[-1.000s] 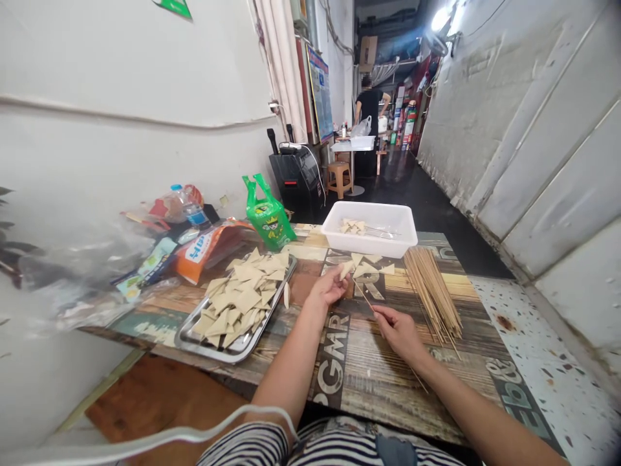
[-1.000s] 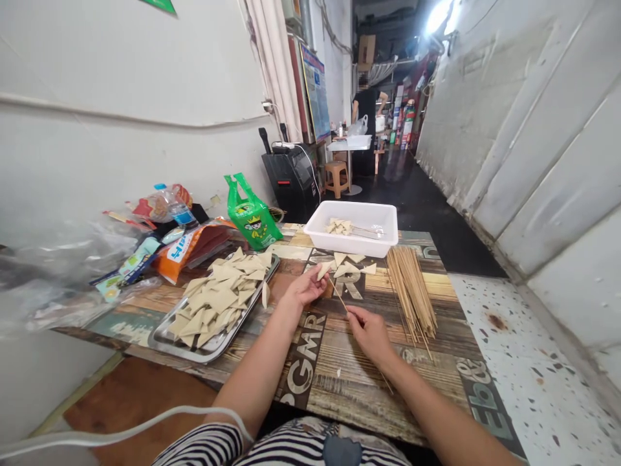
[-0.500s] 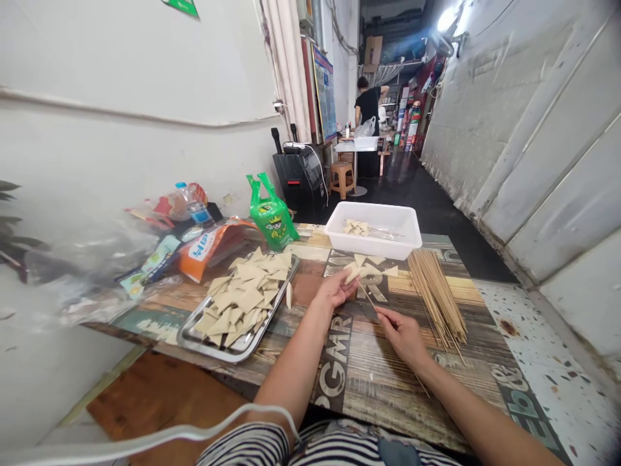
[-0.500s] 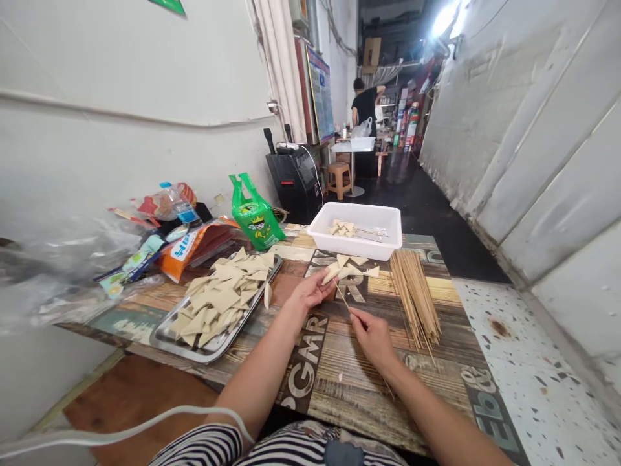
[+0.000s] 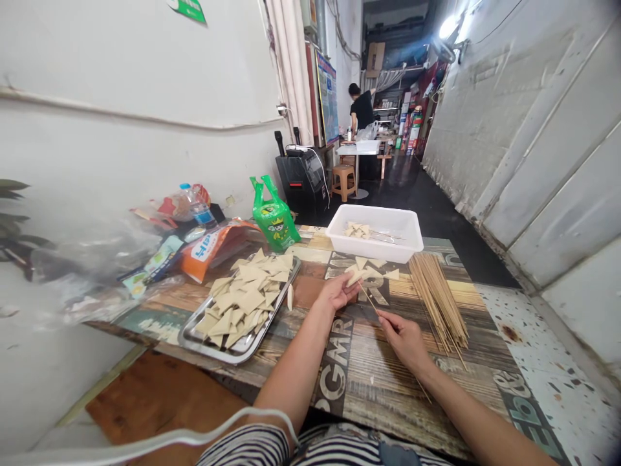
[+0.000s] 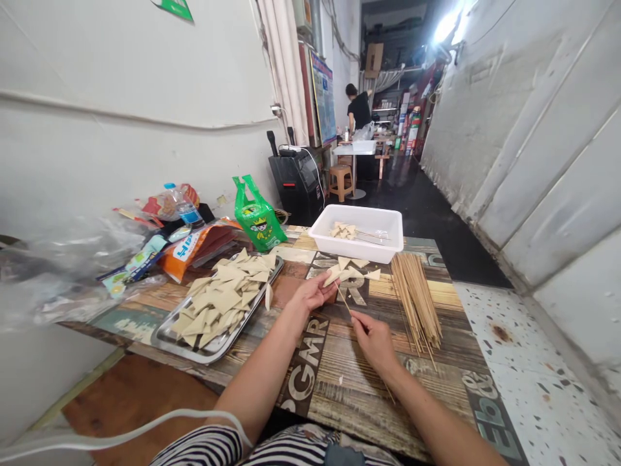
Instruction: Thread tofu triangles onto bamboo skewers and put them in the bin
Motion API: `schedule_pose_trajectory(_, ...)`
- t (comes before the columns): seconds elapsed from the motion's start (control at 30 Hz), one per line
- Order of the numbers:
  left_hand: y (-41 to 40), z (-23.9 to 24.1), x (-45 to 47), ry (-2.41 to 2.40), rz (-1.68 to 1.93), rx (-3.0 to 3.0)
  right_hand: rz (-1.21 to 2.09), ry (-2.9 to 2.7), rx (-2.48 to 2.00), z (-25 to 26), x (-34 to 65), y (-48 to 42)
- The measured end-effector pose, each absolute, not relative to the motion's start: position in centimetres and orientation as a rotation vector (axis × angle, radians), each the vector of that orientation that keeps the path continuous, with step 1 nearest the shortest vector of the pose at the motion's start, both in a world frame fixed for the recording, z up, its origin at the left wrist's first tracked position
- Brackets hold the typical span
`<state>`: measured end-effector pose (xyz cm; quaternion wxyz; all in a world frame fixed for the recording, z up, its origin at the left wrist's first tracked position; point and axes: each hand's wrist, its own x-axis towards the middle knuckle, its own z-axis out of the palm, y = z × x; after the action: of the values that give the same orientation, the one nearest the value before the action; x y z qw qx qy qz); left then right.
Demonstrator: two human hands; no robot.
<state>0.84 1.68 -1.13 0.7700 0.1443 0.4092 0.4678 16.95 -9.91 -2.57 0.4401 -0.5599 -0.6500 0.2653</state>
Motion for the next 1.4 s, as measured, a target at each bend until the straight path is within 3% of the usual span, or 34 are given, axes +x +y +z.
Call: schedule_pose_trajectory(1.4, 0.8, -1.1, 1.8, 0.849, 0.922, 0.478, 0.59, -1.656, -1.431, -3.3, 17.2, -9.4)
